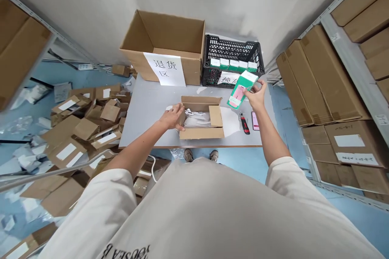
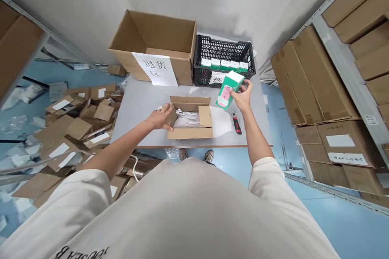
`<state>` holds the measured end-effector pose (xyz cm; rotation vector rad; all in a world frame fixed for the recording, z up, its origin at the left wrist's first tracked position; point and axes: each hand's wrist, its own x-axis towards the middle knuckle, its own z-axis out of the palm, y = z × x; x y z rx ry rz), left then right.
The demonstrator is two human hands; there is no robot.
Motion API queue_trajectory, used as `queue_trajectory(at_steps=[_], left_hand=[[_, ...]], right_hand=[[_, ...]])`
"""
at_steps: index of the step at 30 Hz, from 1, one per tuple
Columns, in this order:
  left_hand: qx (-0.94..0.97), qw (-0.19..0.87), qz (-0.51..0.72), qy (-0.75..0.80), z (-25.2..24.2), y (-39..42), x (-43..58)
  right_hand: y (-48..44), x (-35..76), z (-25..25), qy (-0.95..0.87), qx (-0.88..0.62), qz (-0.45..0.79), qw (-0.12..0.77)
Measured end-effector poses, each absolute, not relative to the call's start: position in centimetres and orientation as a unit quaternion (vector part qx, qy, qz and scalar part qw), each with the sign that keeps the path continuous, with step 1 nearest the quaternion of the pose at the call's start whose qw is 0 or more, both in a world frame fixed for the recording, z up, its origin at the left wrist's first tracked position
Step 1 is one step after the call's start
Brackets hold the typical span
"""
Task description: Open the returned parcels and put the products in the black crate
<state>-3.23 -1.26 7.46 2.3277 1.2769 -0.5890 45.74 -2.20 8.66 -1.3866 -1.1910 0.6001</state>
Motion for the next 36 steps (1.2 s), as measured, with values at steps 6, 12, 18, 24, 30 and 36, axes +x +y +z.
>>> queue_trajectory(at_steps=[6,12,18,24,30,36], left_hand=[[0.838,0.163,-0.166,0.493,9.6,-2.7,-2.4],[0.818,0.122,-0.095,0.554,10.8,-4.5,-1.8],[0.810,0.134,-0.091,0.564,10.7,-4.8,-1.4],[0.836,0.190,-0.061,0.511,10.7,-4.0,-1.0],[0.860,0.261,-0.080,0.431,9.7,-3.7,-0.6],[0.844,0.245,-0.095,0.468,8.4,-2.7,1.1]], right_hand=[[-3.7,47.9,-1.3,-0.378,-0.697,0.291,0.535],[-6.6,46.5,-6.8,-0.348,-0.730,0.313,0.498],[-8.8,45.6,-5.8,-0.382,-0.733,0.331,0.455],[-11.1,44.6,-0.7,-0.469,-0.740,0.219,0.430],[-13.0,39.5,2.5,-0.612,-0.593,0.406,0.329],[-12.4,35.0,1.9,-0.600,-0.621,0.434,0.255]])
